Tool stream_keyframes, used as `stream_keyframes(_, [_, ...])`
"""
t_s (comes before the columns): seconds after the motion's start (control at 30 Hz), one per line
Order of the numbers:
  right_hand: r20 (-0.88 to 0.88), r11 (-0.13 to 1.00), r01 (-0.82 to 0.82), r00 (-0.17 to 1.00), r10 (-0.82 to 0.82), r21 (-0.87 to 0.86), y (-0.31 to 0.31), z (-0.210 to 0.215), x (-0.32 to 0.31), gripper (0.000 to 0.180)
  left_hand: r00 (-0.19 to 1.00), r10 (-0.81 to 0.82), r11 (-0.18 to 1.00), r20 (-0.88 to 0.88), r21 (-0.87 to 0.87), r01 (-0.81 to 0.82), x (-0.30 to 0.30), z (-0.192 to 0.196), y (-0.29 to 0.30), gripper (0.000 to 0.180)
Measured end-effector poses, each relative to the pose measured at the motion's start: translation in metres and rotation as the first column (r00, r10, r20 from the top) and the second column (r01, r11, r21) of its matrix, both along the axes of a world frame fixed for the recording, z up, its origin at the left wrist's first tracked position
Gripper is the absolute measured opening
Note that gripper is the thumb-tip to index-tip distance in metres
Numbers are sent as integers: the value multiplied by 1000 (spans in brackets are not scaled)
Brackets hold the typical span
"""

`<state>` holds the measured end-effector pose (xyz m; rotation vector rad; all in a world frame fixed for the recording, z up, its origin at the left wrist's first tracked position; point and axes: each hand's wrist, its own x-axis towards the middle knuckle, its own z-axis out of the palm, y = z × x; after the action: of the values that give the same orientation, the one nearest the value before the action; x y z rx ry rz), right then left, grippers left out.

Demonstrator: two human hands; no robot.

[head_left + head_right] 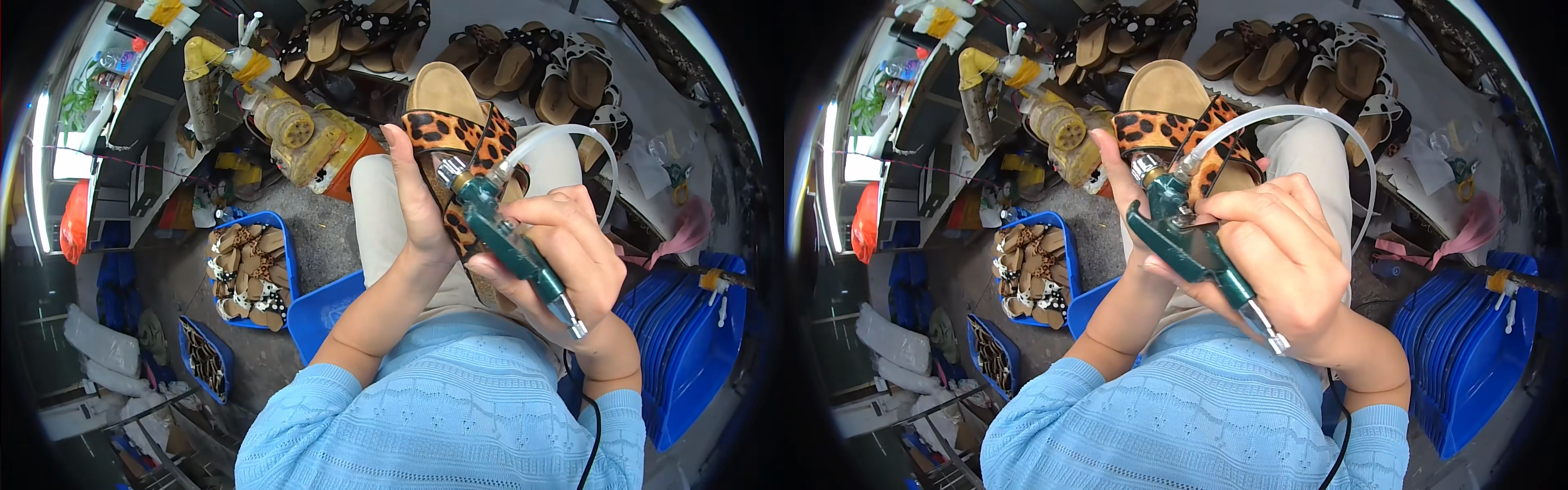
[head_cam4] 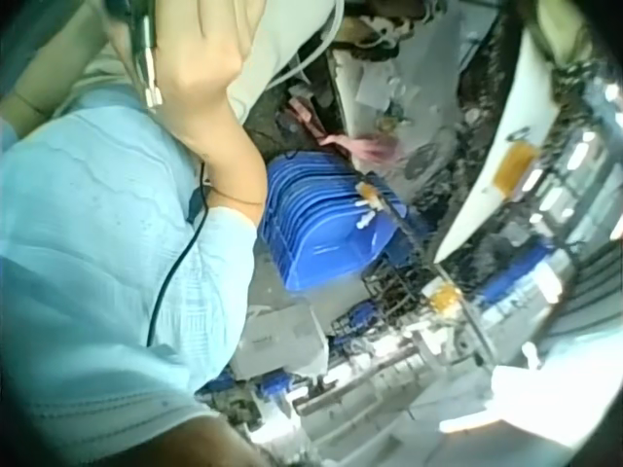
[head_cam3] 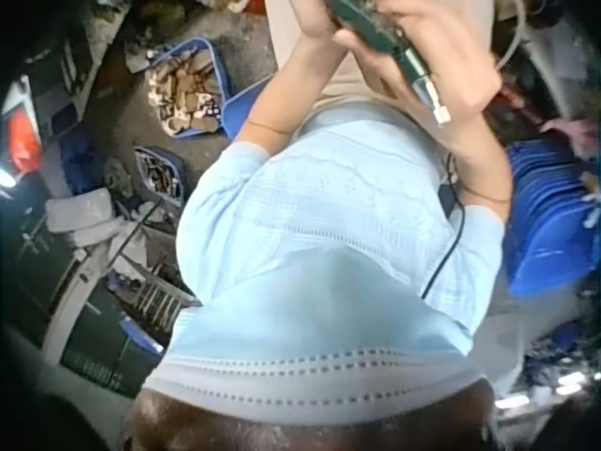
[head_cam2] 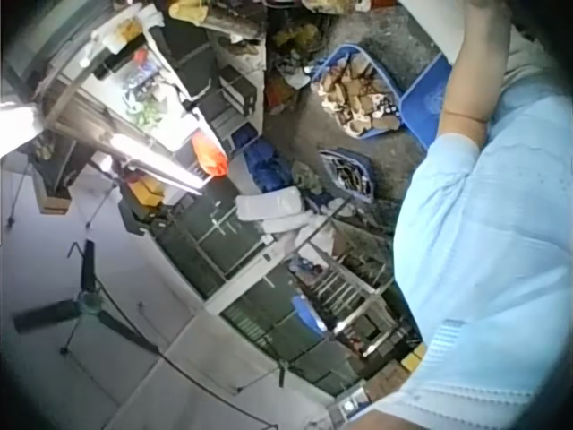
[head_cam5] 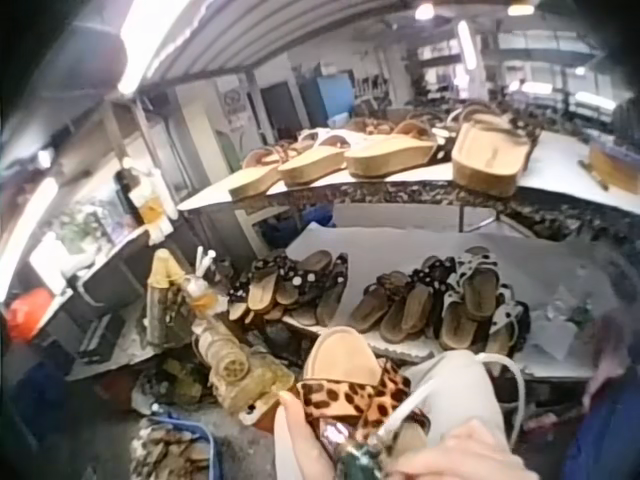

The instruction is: The person applies adhesive along the straps and soles of sandals using a handheld pneumatic applicator tool and places each finished sandal onto the upper shelf.

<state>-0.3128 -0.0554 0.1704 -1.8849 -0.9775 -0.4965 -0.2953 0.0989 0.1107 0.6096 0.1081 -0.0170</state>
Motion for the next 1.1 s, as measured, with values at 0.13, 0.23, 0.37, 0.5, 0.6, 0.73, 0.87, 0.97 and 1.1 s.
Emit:
stream_keyframes(0.13, [45, 999, -29, 999, 28, 15, 5, -9, 5, 33, 1000, -12, 997, 19, -81, 13, -4, 14, -2, 94])
stream_keyframes(0.23, [12, 999, -43, 999, 43, 26, 3, -9, 7, 32, 997, -46, 965, 64, -254, 61, -1, 9, 1, 94])
stream_keyframes(0.37, [-31, 999, -31, 999, 31, -7, 2, -6, 6, 30, 1000, -23, 996, -13, -87, 22, -1, 5, -1, 94])
stream_keyframes(0.5, [-48, 1000, -21, 999, 21, -4, 4, -5, 1, 31, 999, -35, 998, -9, -57, 35, -2, 4, 2, 95])
stream_keyframes(0.6, [-64, 1000, -18, 998, 16, -25, 2, -2, -1, 33, 997, -48, 998, -61, -32, 46, -3, -1, 5, 102])
stream_keyframes(0.73, [-23, 999, -40, 999, 39, -29, 2, -5, -2, 36, 997, -67, 997, -45, -32, 66, -4, -4, 5, 102])
stream_keyframes(0.87, [107, 1000, -5, 994, 7, -16, 7, -15, -1, 39, 999, -32, 999, -23, -3, 32, -4, -9, 3, 104])
stream_keyframes(0.97, [187, 1000, -5, 982, 9, -25, 10, -20, 0, 41, 999, -46, 999, -14, -23, 46, -8, -10, 3, 105])
stream_keyframes(1.1, [263, 999, -26, 964, 35, -40, 9, -21, 4, 41, 999, -48, 999, 16, 14, 48, -8, -12, 6, 106])
